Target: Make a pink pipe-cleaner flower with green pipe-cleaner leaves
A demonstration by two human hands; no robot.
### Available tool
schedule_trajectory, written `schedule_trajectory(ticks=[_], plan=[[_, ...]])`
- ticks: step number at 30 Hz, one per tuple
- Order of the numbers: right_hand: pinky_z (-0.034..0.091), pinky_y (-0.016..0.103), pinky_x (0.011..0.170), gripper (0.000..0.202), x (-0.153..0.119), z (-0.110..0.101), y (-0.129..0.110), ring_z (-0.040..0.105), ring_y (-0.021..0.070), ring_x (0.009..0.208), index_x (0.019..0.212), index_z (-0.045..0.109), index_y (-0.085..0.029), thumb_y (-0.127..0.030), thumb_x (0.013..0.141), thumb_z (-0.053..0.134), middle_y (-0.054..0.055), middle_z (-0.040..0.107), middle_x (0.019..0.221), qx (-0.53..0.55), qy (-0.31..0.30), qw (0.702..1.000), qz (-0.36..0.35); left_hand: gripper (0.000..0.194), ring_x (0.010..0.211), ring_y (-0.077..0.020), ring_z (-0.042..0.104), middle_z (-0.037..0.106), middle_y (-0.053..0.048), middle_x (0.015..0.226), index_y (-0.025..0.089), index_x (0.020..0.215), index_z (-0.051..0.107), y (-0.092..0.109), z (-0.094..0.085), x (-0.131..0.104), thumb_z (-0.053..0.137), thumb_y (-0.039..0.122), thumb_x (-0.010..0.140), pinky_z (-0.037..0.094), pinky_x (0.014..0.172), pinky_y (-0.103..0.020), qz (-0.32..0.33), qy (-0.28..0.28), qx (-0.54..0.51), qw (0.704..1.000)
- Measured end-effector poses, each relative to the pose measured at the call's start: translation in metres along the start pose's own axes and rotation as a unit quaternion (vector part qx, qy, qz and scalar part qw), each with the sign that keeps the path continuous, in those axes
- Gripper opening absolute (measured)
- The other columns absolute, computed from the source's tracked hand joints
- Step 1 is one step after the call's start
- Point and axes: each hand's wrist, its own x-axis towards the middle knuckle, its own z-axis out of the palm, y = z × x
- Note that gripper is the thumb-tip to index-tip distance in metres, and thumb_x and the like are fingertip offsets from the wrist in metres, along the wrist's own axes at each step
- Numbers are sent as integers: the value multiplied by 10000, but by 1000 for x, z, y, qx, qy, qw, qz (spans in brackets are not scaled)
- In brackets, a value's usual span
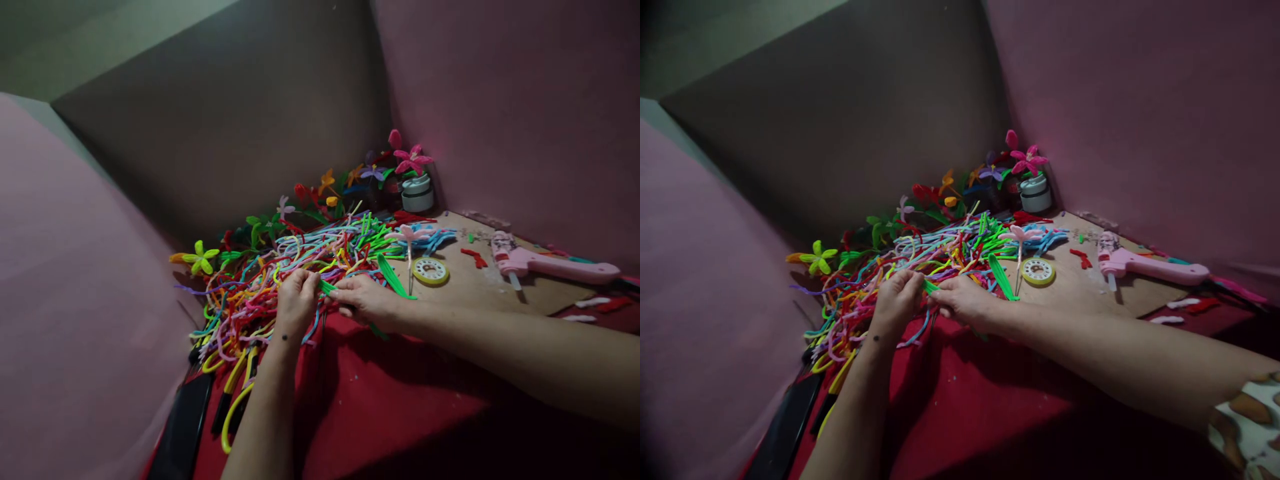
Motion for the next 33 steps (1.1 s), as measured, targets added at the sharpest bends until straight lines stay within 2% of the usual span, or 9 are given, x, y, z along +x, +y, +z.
schedule_trajectory(ticks=[2,5,9,13,19,23,26,33], plan=[[172,167,298,185,1,-1,1,253,26,295,673,503,-143,-287,786,473,-71,416,428,-1,1,1000,-4,240,325,-43,313,403,69,394,160,607,477,1,-2,-2,585,349,706,218,345,-175,-23,-33,-42,998],[167,170,298,177,1,-1,1,259,26,289,663,514,-141,-260,783,463,-61,446,422,-16,11,1000,-9,265,319,-40,310,415,64,411,152,646,498,1,-8,-3,600,390,702,208,334,-171,-91,-95,-119,984],[182,176,296,185,-1,-1,0,271,33,288,647,525,-139,-234,785,448,-49,475,427,-24,-8,1000,-13,276,316,-25,300,428,53,419,132,662,526,0,-11,-5,619,390,697,197,332,-158,-135,-138,-167,967],[184,174,295,183,-2,-1,1,272,34,291,712,552,-136,-254,802,445,-48,493,451,2,-34,999,-13,283,300,-22,288,455,34,409,133,615,495,0,-7,-8,602,375,715,183,312,-148,-127,-134,-190,964],[151,176,293,159,0,-1,0,245,26,280,693,526,-144,-250,796,467,-58,480,433,16,-23,1000,-8,280,296,-17,269,437,47,426,139,605,476,0,-3,-9,606,361,715,183,294,-144,-124,-113,-227,959],[153,183,292,180,2,-3,3,246,28,277,681,522,-145,-261,802,456,-60,474,427,24,-17,999,-12,314,317,-26,313,427,45,428,134,591,487,2,-5,-9,588,397,731,223,311,-153,-108,-138,-187,967],[162,184,295,191,2,-5,6,250,30,282,679,520,-143,-276,801,459,-58,479,430,27,-18,999,-17,291,326,-24,332,452,37,443,125,585,500,5,-6,-12,625,358,704,225,321,-154,-108,-159,-161,968],[199,168,305,166,-1,-3,3,272,30,297,698,528,-139,-264,793,475,-51,503,451,35,-33,999,-19,249,314,-5,272,516,22,490,133,625,485,-1,-3,-12,648,312,681,163,322,-153,-147,-171,-243,943]])
